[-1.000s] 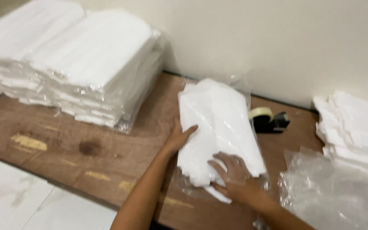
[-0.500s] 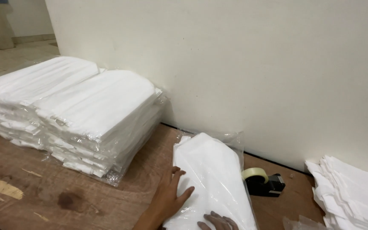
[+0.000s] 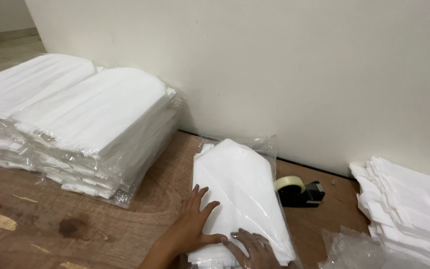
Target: Aligning a stack of white non-woven bags and placing them into a clear plastic bag before sealing it with tape.
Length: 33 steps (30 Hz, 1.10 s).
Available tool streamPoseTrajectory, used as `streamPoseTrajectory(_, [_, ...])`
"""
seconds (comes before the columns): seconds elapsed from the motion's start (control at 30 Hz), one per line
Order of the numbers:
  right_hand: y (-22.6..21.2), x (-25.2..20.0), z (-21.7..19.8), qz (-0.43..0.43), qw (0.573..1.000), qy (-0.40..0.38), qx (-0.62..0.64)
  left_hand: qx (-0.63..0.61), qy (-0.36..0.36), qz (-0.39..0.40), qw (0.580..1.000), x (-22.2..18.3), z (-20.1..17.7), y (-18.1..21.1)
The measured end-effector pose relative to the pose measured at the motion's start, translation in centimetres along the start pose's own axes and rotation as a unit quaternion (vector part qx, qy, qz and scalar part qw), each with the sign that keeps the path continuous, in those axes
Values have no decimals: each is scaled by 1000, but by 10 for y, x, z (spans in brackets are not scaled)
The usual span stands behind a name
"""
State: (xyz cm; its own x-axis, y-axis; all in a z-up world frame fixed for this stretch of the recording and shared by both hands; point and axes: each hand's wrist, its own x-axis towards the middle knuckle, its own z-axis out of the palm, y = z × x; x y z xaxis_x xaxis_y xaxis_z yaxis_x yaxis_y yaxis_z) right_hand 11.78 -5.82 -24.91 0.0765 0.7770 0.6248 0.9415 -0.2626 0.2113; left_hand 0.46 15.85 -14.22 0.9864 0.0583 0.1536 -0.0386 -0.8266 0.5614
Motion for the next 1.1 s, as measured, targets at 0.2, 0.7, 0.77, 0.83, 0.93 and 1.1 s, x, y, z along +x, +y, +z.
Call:
streamPoseTrajectory(0.2, [-19, 10, 17, 277, 954, 95, 60, -21, -110, -139, 984, -7, -20, 27])
streamPoseTrajectory(0.7, [7, 7, -21, 63, 982, -88, 156, -113, -35, -134, 984, 4, -1, 18])
streamPoseTrajectory(0.77, [6, 19, -29, 50, 990, -12, 129, -106, -57, -141, 983, 10, -6, 23])
streamPoseTrajectory(0.83, [5, 27, -35, 37, 992, 67, 98, -98, -78, -145, 981, 17, -11, 28])
streamPoseTrajectory(0.93, [6, 25, -36, 60, 991, 75, 91, -60, -135, -157, 976, 25, -16, 33])
streamPoseTrajectory(1.1, [3, 19, -43, 121, 985, -18, 122, -103, 7, -97, 990, 17, 9, 11])
